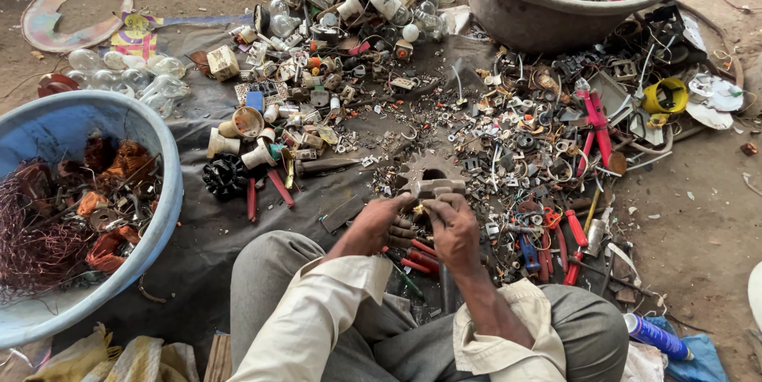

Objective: The person uses a hammer and a metal rod to drive a smaller metal piece out of the center of a large metal gear while sitting on a floor covered in scrap electronics.

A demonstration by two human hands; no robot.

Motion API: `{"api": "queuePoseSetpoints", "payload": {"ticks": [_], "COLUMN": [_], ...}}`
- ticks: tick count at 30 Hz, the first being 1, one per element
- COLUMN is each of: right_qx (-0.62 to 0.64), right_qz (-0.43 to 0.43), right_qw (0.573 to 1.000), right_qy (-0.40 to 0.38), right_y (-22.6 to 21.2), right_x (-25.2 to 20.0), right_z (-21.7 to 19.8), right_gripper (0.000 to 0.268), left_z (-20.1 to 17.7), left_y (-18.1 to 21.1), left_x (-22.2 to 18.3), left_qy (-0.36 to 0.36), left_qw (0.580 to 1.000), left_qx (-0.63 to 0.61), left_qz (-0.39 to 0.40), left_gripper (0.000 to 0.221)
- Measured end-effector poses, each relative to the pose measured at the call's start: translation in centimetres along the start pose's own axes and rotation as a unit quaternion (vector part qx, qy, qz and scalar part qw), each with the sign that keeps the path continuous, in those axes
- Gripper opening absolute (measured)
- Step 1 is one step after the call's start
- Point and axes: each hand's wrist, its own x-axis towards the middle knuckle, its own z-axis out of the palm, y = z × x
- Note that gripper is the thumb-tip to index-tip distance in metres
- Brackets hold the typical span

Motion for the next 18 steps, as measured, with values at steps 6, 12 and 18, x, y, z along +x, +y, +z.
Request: {"api": "queuePoseSetpoints", "payload": {"ticks": [6,12,18], "right_qx": [-0.071,-0.118,0.237], "right_qz": [-0.110,-0.003,0.610], "right_qw": [0.991,0.993,0.754], "right_qy": [-0.026,-0.021,-0.050], "right_y": [-1.3,-2.3,-1.1], "right_x": [-0.2,-1.4,-0.8], "right_z": [0.0,-0.3,-1.5], "right_gripper": [0.018,0.023,0.034], "left_z": [0.4,-1.1,-1.2], "left_y": [-2.4,-2.5,0.5], "left_x": [1.9,5.8,9.7], "left_qy": [-0.018,0.067,0.114], "left_qw": [0.996,0.987,0.953], "left_qx": [-0.081,0.075,0.213], "left_qz": [-0.021,0.124,0.184], "left_gripper": [0.035,0.021,0.034]}}
